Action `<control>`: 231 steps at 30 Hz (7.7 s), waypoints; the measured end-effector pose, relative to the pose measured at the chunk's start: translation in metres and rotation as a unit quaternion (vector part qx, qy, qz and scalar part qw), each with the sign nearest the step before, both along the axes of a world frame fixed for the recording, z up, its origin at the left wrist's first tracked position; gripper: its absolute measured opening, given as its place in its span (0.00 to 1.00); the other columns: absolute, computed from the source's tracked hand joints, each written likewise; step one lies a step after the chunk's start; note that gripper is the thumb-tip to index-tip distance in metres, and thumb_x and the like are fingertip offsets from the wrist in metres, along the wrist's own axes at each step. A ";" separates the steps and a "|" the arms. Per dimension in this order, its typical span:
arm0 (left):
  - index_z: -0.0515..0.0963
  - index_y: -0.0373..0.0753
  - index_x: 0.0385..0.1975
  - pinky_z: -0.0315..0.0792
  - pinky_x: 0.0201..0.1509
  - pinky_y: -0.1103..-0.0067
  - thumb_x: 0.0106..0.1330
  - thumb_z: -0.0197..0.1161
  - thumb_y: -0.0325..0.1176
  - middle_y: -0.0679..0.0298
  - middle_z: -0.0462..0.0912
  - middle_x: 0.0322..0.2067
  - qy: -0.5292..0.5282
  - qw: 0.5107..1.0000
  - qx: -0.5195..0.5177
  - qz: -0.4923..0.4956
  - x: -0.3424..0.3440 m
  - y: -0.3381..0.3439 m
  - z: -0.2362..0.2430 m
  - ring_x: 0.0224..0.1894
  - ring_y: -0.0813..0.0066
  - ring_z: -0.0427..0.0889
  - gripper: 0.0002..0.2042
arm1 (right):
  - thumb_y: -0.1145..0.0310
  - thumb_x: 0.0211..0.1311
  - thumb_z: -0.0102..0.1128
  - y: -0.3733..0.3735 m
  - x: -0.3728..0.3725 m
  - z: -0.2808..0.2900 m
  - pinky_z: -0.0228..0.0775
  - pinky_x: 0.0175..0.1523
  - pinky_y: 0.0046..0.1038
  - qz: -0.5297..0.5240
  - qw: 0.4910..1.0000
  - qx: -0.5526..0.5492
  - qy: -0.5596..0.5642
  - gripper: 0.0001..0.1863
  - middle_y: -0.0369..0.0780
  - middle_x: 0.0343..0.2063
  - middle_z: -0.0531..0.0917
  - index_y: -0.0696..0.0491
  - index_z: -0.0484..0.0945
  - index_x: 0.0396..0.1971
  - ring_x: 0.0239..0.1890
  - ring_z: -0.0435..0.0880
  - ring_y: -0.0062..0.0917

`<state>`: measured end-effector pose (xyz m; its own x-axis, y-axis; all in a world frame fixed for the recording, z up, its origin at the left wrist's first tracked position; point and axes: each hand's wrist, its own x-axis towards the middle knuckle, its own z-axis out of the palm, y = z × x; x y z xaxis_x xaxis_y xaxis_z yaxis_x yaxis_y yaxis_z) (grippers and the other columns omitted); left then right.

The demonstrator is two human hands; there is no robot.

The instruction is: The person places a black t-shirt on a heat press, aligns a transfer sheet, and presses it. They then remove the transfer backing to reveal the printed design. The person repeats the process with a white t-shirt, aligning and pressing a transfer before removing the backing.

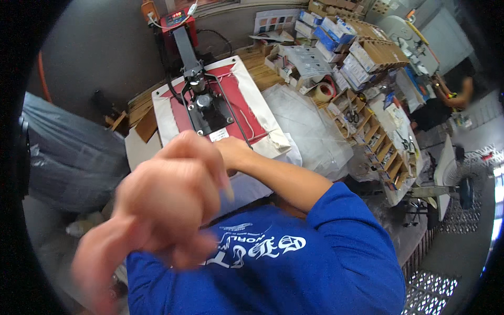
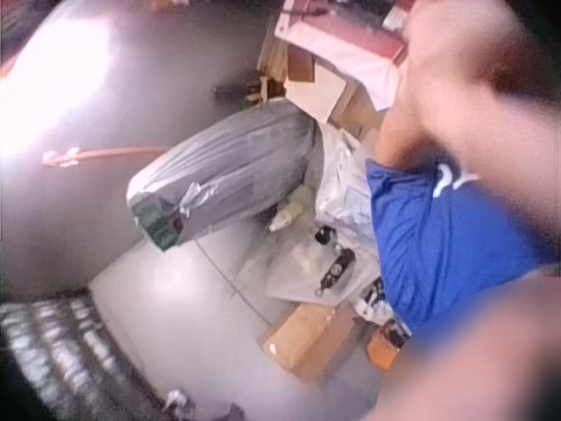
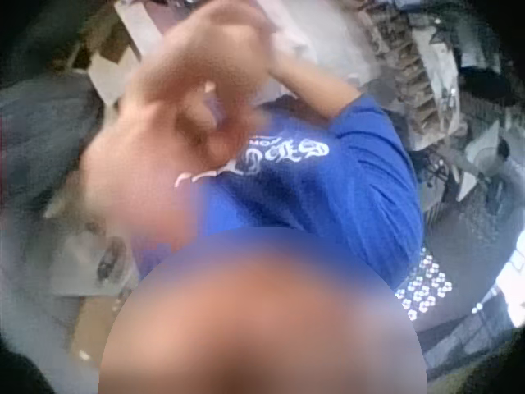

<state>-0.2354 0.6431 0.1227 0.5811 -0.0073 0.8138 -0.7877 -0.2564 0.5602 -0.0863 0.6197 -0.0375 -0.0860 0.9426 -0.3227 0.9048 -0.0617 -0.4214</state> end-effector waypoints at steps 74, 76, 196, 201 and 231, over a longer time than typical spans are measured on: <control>0.82 0.31 0.31 0.78 0.40 0.66 0.59 0.66 0.30 0.50 0.86 0.28 0.446 0.860 0.221 0.112 0.241 0.003 -0.161 0.32 0.55 0.86 0.08 | 0.59 0.72 0.53 -0.023 0.006 -0.159 0.66 0.65 0.41 0.058 0.912 0.406 0.000 0.23 0.44 0.59 0.77 0.50 0.72 0.62 0.59 0.75 0.34; 0.82 0.32 0.31 0.78 0.41 0.66 0.59 0.66 0.30 0.51 0.86 0.28 0.474 0.848 0.210 0.109 0.246 0.002 -0.163 0.33 0.54 0.86 0.08 | 0.58 0.72 0.52 -0.024 0.006 -0.160 0.66 0.65 0.42 0.066 0.905 0.421 -0.011 0.23 0.44 0.59 0.76 0.50 0.71 0.63 0.59 0.75 0.35; 0.84 0.37 0.49 0.72 0.56 0.54 0.60 0.66 0.31 0.55 0.84 0.52 0.517 0.749 0.408 0.079 0.262 -0.031 -0.193 0.54 0.56 0.84 0.17 | 0.54 0.59 0.54 -0.019 0.015 -0.031 0.71 0.40 0.40 0.115 0.945 0.303 -0.044 0.19 0.41 0.33 0.79 0.54 0.77 0.40 0.35 0.80 0.33; 0.84 0.37 0.47 0.72 0.55 0.56 0.60 0.65 0.33 0.54 0.83 0.50 0.498 0.744 0.429 0.123 0.253 -0.029 -0.183 0.53 0.55 0.83 0.15 | 0.54 0.59 0.54 -0.017 0.010 -0.029 0.72 0.36 0.40 0.114 0.955 0.271 -0.037 0.18 0.40 0.28 0.80 0.54 0.77 0.39 0.30 0.82 0.32; 0.80 0.29 0.46 0.71 0.58 0.70 0.69 0.60 0.30 0.53 0.84 0.47 0.427 0.681 -0.202 0.560 -0.145 0.011 -0.357 0.50 0.61 0.81 0.12 | 0.62 0.56 0.66 -0.206 0.079 -0.192 0.57 0.68 0.52 -0.225 0.911 0.334 -0.093 0.24 0.49 0.60 0.72 0.52 0.76 0.53 0.63 0.68 0.49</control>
